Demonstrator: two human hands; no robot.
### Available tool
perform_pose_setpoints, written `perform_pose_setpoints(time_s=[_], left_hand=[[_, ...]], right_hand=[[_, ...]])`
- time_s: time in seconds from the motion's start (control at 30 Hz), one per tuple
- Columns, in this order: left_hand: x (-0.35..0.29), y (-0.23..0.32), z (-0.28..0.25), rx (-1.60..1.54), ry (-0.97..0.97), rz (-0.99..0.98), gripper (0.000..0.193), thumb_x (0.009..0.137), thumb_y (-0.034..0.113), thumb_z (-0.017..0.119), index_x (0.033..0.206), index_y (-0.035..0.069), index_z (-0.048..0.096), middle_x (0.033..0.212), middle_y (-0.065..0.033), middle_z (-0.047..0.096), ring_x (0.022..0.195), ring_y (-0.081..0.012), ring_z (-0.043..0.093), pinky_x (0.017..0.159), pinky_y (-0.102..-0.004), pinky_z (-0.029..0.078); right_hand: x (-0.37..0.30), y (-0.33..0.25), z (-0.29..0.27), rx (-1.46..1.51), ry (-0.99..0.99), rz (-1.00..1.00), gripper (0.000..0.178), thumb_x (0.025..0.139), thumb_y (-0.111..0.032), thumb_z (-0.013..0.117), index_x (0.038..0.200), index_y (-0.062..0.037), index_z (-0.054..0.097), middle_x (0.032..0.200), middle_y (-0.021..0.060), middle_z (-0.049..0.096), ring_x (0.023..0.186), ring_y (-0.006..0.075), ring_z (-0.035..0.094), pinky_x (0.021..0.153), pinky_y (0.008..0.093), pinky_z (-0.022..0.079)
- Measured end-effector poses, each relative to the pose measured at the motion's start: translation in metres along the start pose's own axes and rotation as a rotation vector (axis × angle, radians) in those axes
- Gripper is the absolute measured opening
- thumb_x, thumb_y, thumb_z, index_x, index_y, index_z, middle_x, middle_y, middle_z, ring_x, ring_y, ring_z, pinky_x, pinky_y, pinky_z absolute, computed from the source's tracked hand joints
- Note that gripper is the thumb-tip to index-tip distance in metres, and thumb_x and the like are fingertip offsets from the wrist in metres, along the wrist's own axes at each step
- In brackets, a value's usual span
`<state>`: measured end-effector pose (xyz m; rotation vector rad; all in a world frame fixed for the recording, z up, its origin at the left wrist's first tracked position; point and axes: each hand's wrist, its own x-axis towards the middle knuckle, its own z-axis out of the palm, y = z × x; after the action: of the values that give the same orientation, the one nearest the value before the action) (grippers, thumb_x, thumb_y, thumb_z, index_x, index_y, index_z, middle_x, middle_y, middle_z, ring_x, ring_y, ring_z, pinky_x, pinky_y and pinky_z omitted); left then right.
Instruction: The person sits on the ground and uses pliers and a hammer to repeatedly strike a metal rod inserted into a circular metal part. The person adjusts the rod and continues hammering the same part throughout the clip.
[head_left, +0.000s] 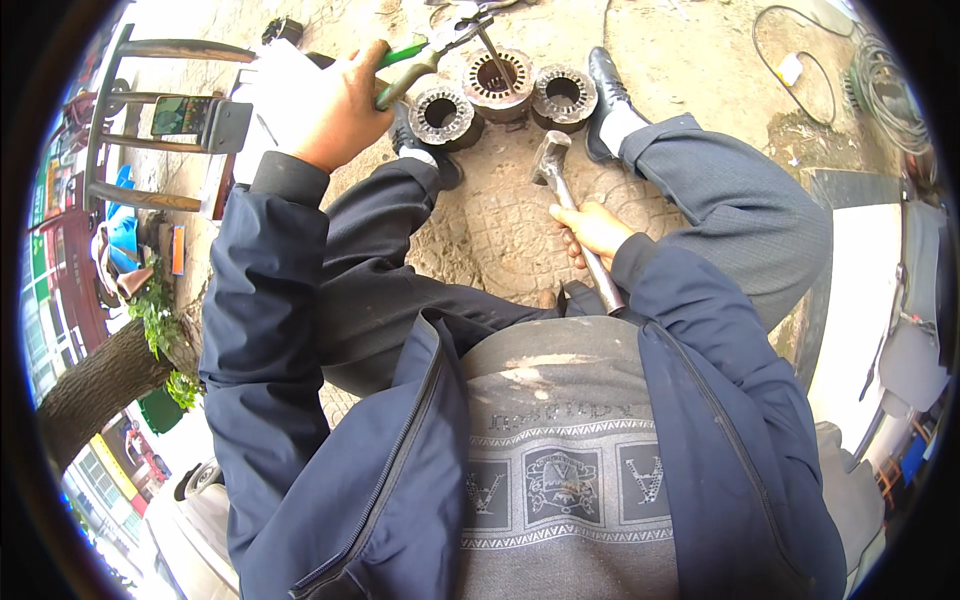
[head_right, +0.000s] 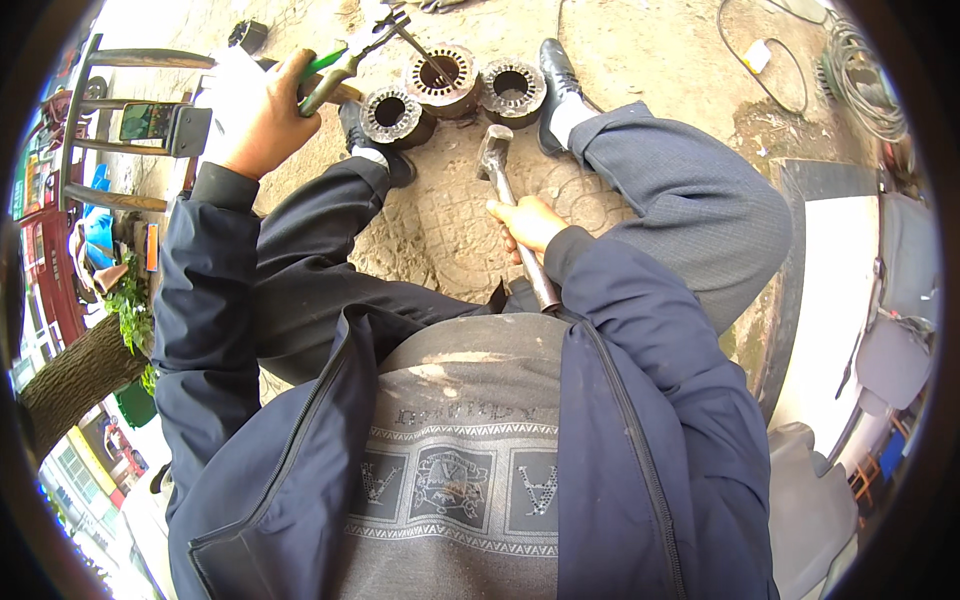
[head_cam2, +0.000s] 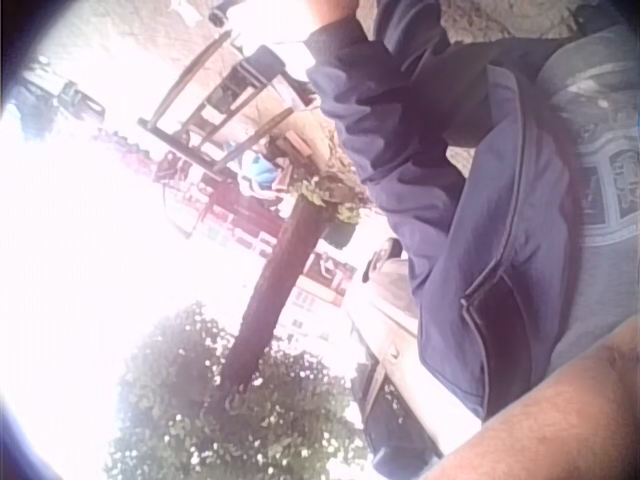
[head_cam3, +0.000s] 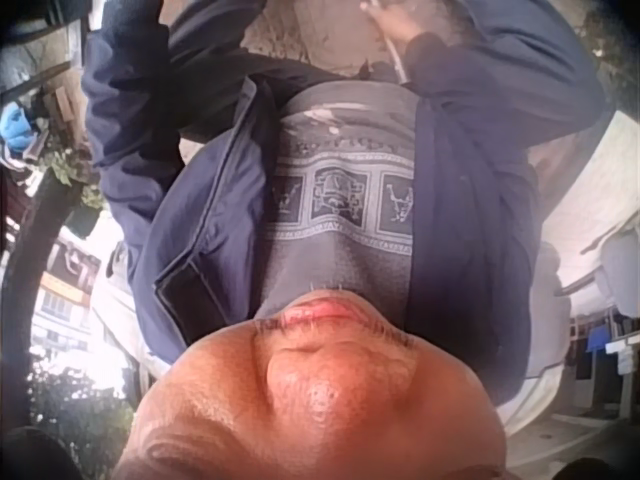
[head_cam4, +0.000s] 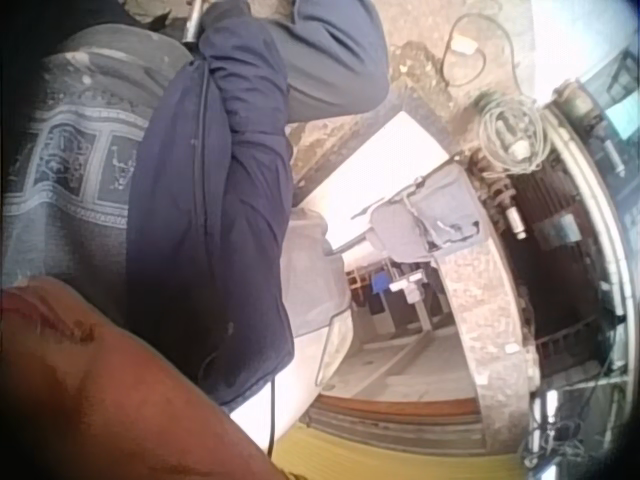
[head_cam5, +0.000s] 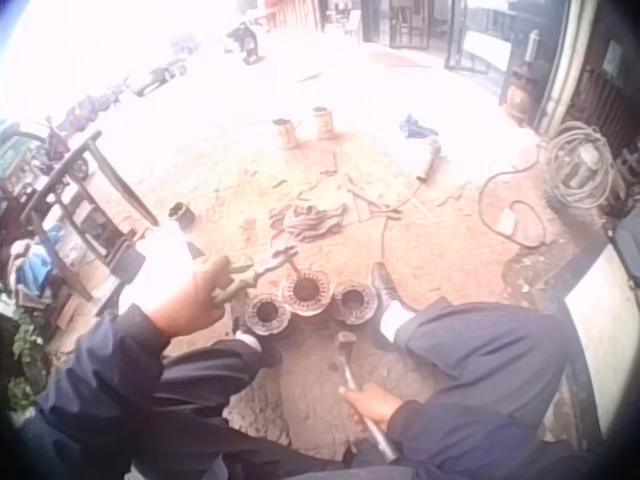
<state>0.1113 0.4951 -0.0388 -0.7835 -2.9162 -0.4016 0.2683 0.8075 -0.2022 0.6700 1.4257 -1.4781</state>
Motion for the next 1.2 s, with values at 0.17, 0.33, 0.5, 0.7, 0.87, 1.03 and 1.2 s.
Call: perform_pose_setpoints(time_s=[0.17,0.33,0.5,0.7,0.87,1.03,1.2], left_hand=[[0.001,-0.011,-0.004,0.046,-0.019,0.12,0.052,0.08,0.006,0.074,0.129,0.006,0.057,0.096,-0.02,0.069,0.087,-0.0402,0.07,0.074,-0.0463,0.054],[0.014,-0.024,0.015,0.177,-0.053,0.257,0.057,0.081,0.009,0.075,0.133,0.004,0.053,0.105,-0.0207,0.067,0.088,-0.0415,0.069,0.075,-0.0468,0.055],[0.034,-0.033,0.029,0.318,0.006,0.291,0.056,0.078,0.009,0.073,0.13,0.006,0.053,0.095,-0.0174,0.068,0.078,-0.0369,0.07,0.07,-0.0467,0.055],[0.026,-0.027,0.041,0.22,0.067,0.346,0.056,0.077,0.012,0.077,0.127,0.006,0.052,0.094,-0.018,0.067,0.083,-0.0385,0.07,0.072,-0.0475,0.055],[0.016,-0.019,0.038,0.189,0.011,0.229,0.055,0.078,0.008,0.075,0.128,0.004,0.053,0.099,-0.021,0.066,0.086,-0.0419,0.069,0.074,-0.0475,0.056],[0.012,-0.01,0.042,0.259,0.057,0.229,0.06,0.076,0.003,0.069,0.134,0.0,0.052,0.104,-0.0291,0.066,0.09,-0.0453,0.069,0.078,-0.0486,0.057],[0.009,-0.006,0.043,0.147,-0.015,0.106,0.057,0.078,0.008,0.072,0.13,0.001,0.053,0.101,-0.0279,0.068,0.092,-0.0466,0.069,0.08,-0.0513,0.056]], right_hand=[[0.0,-0.001,-0.004,0.034,0.009,-0.036,0.042,0.101,-0.043,0.068,0.091,-0.0042,0.059,0.071,0.0026,0.054,0.057,0.0142,0.055,0.049,0.0319,0.051],[-0.018,-0.011,-0.006,0.049,0.02,-0.116,0.042,0.101,-0.043,0.069,0.088,-0.0054,0.056,0.071,0.0023,0.054,0.056,0.0125,0.053,0.046,0.0296,0.049],[-0.097,-0.061,-0.009,-0.054,0.124,-0.364,0.035,0.105,-0.044,0.063,0.105,-0.0099,0.055,0.073,-0.0045,0.048,0.052,0.0041,0.043,0.043,0.0224,0.041],[-0.243,-0.176,-0.012,-0.39,0.282,-1.107,0.054,0.112,-0.052,0.043,0.122,-0.0003,0.056,0.076,-0.0034,0.049,0.053,0.003,0.045,0.045,0.0202,0.041],[-0.189,-0.181,-0.007,-0.652,0.375,-1.081,0.054,0.109,-0.055,0.046,0.112,-0.0011,0.056,0.072,0.0015,0.051,0.054,0.0101,0.049,0.048,0.0259,0.042],[-0.133,-0.154,-0.019,-0.364,0.134,-0.47,0.052,0.105,-0.057,0.053,0.098,-0.0063,0.054,0.065,-0.0004,0.048,0.046,0.0092,0.044,0.04,0.0295,0.041],[-0.1,-0.097,-0.002,-0.001,0.15,-0.413,0.051,0.106,-0.058,0.053,0.099,-0.0074,0.053,0.068,-0.0012,0.047,0.049,0.0093,0.045,0.042,0.029,0.041]])
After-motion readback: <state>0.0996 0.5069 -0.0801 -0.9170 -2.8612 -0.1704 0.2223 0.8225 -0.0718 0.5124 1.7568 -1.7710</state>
